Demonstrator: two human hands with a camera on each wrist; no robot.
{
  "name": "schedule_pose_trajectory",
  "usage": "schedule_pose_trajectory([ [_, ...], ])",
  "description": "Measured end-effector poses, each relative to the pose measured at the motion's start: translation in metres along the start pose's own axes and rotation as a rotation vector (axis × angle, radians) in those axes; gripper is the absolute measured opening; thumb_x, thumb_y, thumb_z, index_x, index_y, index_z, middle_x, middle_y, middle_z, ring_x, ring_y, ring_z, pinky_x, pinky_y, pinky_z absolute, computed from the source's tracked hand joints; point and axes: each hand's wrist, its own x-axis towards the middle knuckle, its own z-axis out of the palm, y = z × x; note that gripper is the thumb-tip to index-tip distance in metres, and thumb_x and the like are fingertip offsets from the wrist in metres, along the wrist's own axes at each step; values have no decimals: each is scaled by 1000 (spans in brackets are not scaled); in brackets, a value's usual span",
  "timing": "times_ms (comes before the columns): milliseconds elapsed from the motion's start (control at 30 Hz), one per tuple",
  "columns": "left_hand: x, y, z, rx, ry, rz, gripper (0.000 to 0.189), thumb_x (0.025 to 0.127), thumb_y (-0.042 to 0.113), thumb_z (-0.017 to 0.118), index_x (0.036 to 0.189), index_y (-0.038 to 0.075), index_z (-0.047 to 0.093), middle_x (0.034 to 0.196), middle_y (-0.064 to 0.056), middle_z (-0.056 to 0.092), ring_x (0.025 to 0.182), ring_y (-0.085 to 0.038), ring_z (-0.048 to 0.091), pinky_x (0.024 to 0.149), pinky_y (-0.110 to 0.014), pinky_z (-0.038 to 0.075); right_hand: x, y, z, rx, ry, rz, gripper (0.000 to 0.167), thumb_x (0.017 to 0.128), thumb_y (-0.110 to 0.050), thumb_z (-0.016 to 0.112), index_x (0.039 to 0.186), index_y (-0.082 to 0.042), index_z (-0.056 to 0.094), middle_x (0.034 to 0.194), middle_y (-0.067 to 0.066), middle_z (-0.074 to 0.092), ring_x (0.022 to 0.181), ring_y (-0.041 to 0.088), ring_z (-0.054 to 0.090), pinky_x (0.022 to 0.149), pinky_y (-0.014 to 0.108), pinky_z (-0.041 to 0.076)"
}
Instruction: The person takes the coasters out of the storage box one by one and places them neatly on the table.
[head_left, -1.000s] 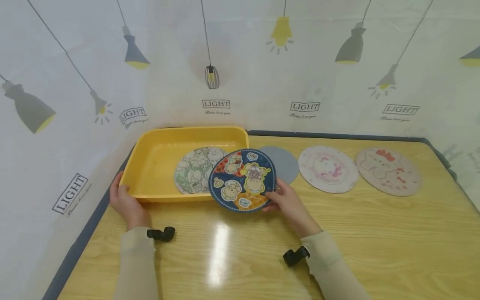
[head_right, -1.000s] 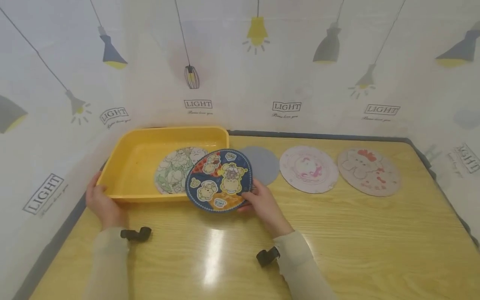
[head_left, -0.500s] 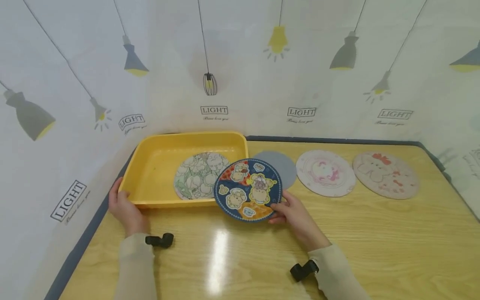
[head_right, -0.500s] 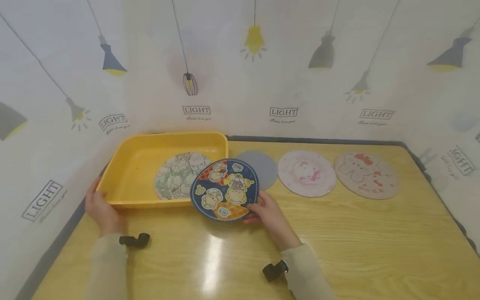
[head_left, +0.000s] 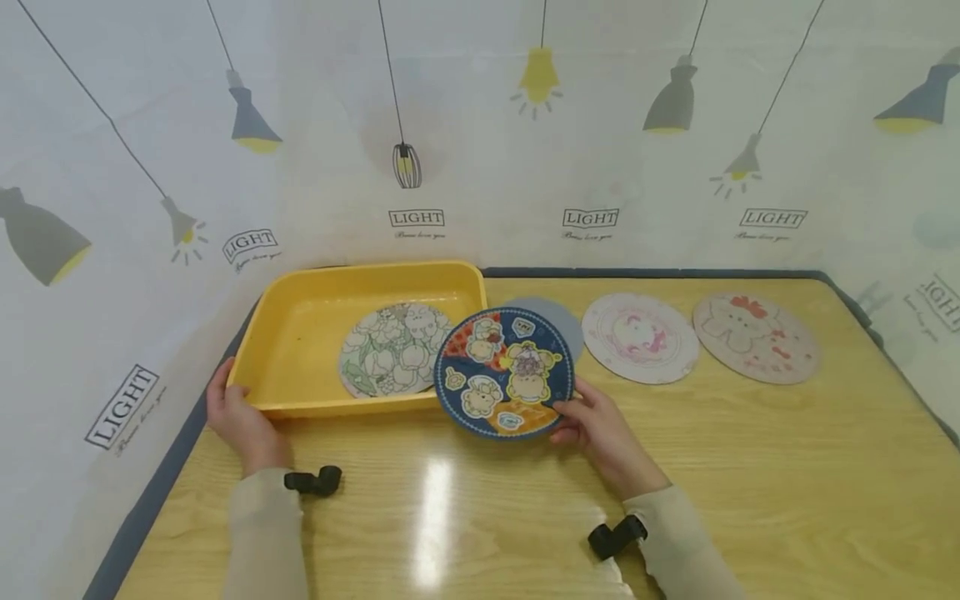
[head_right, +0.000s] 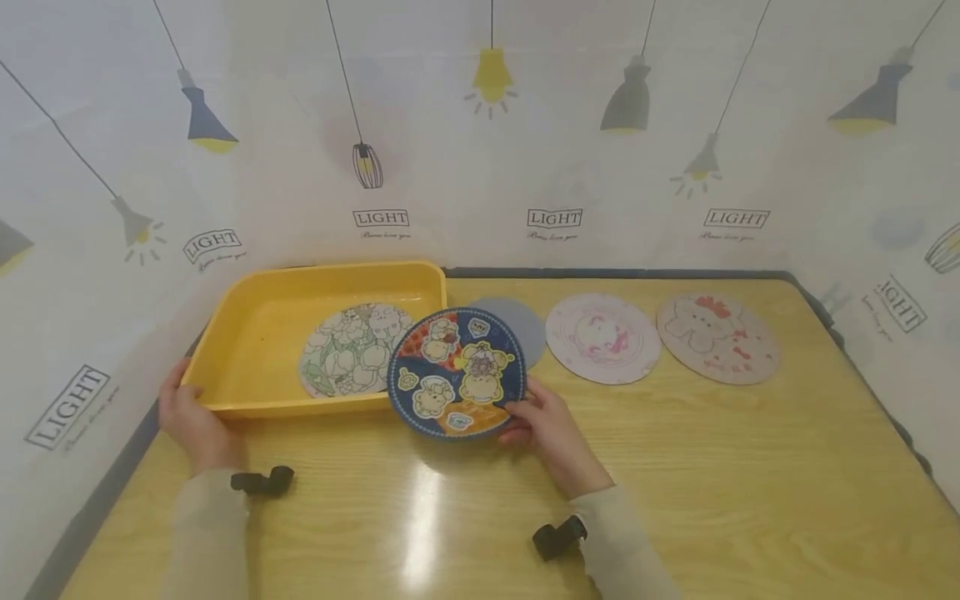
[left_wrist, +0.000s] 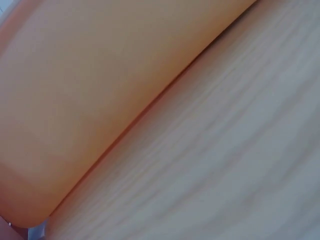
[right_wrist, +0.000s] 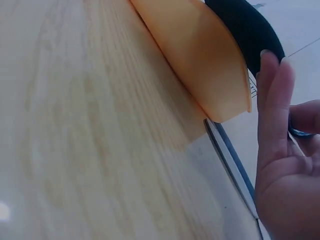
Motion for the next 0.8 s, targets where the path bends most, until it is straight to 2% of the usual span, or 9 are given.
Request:
schedule_pose_trajectory([
  [100,-1,-1,-1,10,3,-6,42,86,3,32,115,17,59,124,0,49,113,-18,46,93,-32,35,-4,0,-5,81,2,2,50,87,-4,49,135,-5,35,99,10,62,68,15,58,57,26,49],
  [267,0,1,-2,18,13,7,43,85,3,32,116,16,59,123,0,50,112,-18,47,93,-33,35,-11,3,-12,154,6,3,47,87,0,46,133,-1,35,92,6,63,63,13,56,52,23,47],
  [533,0,1,-3,-1,15,-10,42,86,3,33,116,16,59,124,0,50,112,-18,46,93,-31,35,-21,9,-23,259,10,18,38,88,0,44,123,-13,49,94,4,62,67,11,54,53,21,45],
  [800,-2,1,-1,8,-5,-7,42,86,4,32,117,17,58,124,1,49,113,-18,46,94,-32,35,-34,8,-37,294,-2,-39,43,90,1,39,131,-13,42,98,4,61,69,11,55,53,20,44],
])
